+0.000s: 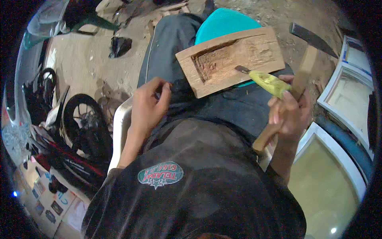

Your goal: The person carves a hollow cavity into a rectangular wood block using a chisel and a hammer while sitting in a chair and supporting the wood on a bucket.

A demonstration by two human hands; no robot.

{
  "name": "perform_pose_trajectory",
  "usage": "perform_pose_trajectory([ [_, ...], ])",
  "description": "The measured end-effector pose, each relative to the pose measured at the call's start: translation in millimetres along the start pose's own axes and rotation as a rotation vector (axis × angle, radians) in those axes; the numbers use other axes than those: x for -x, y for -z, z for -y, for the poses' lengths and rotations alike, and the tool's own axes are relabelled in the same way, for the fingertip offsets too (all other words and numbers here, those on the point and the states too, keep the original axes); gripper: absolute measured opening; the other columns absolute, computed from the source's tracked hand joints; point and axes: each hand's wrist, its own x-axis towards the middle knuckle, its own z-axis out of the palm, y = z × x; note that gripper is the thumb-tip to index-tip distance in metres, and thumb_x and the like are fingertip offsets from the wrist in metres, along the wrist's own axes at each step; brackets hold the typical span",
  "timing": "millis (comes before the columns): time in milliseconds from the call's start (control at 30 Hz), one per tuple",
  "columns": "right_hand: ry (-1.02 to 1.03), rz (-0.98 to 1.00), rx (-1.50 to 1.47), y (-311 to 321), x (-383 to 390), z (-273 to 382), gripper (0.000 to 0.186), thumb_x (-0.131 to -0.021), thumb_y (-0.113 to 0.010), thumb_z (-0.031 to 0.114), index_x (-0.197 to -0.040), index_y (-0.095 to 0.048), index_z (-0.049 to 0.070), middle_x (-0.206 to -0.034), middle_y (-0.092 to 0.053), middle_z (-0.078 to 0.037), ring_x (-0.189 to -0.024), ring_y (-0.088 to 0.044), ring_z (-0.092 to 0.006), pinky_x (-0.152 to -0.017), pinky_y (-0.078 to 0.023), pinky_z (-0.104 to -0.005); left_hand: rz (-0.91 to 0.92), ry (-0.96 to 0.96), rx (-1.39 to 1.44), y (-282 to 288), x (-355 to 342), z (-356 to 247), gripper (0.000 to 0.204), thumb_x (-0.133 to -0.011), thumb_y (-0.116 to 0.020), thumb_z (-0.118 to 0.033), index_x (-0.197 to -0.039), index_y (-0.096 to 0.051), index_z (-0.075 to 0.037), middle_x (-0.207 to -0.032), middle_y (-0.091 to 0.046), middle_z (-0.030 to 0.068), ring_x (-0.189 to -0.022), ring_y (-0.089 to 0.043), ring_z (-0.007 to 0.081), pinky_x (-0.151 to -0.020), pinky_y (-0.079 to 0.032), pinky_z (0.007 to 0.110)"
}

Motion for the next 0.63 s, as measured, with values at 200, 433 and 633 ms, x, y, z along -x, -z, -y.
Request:
perform_pose_trajectory([
  [200, 0.04, 0.087, -0.036, -2.8, -2.7, -1.4, 0.031, -0.09, -0.058, 0.025, -0.111, -0.055, 0.002, -0.071, -0.065, -0.014, -0.036, -0.043, -0.0068, -0.036, -0.038, -0.0219, -0.154, -0.296, 0.037, -23.3, -53.5, 6.9, 0.029, -0.083, -0.063, -0.018, -0.105, -0.06, 0.001, -0.102, -0.063, 0.0194, -0.099, -0.058, 0.0356, -0.085, -0.046, 0.04],
  [433, 0.006, 0.204, -0.039, -2.3, -4.4, -3.7, 0.036, -0.091, -0.055, 0.03, -0.11, -0.053, 0.001, -0.078, -0.069, -0.017, -0.034, -0.042, -0.0063, -0.034, -0.038, -0.0217, 0.171, -0.337, -0.213, -56.4, -105.8, 1.4, 0.036, -0.082, -0.066, -0.03, -0.098, -0.061, 0.001, -0.093, -0.064, 0.0251, -0.091, -0.06, 0.0418, -0.076, -0.048, 0.048],
  [633, 0.071, 0.169, -0.103, 3.2, -7.9, -10.6, 0.042, -0.091, -0.057, 0.037, -0.11, -0.052, 0.001, -0.079, -0.069, -0.016, -0.034, -0.042, -0.0058, -0.034, -0.038, -0.0191, 0.169, -0.363, -0.337, -53.3, -113.9, -6.6, 0.031, -0.081, -0.067, -0.029, -0.095, -0.063, -0.002, -0.089, -0.064, 0.026, -0.088, -0.062, 0.0401, -0.076, -0.049, 0.047],
])
